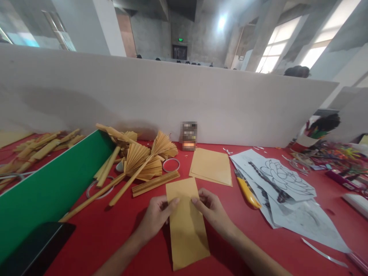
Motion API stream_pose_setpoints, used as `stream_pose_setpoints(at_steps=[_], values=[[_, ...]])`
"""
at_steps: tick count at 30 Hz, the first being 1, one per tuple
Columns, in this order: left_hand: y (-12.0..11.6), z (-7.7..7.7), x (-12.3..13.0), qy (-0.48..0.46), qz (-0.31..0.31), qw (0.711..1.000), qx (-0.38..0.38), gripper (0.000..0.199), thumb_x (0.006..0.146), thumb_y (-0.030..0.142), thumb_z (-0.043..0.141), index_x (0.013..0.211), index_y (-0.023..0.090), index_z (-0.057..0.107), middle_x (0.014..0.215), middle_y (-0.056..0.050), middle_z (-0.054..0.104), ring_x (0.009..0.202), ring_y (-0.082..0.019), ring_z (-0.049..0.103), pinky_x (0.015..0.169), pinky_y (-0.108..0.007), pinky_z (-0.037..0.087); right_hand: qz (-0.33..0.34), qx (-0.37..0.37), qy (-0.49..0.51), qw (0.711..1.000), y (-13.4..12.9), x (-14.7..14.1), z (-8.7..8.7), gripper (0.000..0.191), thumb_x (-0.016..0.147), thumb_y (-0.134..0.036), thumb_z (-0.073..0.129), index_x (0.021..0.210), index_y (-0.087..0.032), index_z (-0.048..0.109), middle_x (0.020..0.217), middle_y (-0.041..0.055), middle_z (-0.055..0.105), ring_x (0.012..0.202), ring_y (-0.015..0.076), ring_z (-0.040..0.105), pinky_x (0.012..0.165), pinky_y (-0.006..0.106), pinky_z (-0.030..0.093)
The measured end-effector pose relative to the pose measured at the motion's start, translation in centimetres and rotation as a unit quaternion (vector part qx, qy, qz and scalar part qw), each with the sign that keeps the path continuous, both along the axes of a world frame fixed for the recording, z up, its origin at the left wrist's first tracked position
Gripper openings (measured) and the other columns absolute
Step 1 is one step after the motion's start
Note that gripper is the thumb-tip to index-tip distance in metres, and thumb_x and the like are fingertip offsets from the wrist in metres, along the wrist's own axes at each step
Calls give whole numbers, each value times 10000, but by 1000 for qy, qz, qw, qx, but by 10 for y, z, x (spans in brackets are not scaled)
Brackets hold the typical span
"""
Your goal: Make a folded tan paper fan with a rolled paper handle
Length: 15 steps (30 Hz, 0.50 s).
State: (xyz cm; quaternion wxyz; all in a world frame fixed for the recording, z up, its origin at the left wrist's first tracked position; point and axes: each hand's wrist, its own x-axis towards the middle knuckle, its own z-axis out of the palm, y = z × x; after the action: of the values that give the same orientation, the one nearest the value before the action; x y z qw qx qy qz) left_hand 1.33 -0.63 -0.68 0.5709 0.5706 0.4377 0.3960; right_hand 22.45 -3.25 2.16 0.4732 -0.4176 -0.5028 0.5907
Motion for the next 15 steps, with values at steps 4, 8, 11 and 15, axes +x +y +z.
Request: stream_pose_setpoints(at_steps=[4, 8, 11, 15], values=[[2, 2, -2, -1, -19, 1000, -1, 477, 888, 576, 704, 681, 150, 648, 570, 15, 571, 512, -118, 507, 478, -205, 376, -67, 15, -32, 997, 6, -1, -5, 478, 850, -634, 774, 791, -196, 592, 752, 16, 676, 667, 158, 608, 625, 260, 463], [5, 8, -1, -42, -4, 999, -29, 413, 863, 566, 730, 807, 157, 709, 703, -24, 693, 643, -180, 637, 584, -248, 510, -61, 25, -48, 997, 8, 0, -11, 462, 873, -613, 762, 781, -194, 591, 749, 9, 664, 673, 147, 593, 637, 257, 462], [7, 9, -1, -25, 29, 999, -23, 453, 830, 586, 748, 693, 164, 660, 539, 27, 574, 473, -121, 503, 446, -208, 402, -48, 28, -44, 997, 7, 0, -11, 423, 892, -592, 753, 842, -192, 626, 812, 26, 698, 739, 167, 634, 686, 272, 492], [7, 9, -3, -16, 15, 1000, -19, 417, 818, 539, 771, 677, 156, 686, 561, 9, 610, 501, -131, 529, 467, -211, 415, -57, 20, -17, 998, 7, -2, -10, 421, 884, -596, 761, 904, -190, 652, 877, 48, 734, 789, 189, 669, 721, 290, 517]])
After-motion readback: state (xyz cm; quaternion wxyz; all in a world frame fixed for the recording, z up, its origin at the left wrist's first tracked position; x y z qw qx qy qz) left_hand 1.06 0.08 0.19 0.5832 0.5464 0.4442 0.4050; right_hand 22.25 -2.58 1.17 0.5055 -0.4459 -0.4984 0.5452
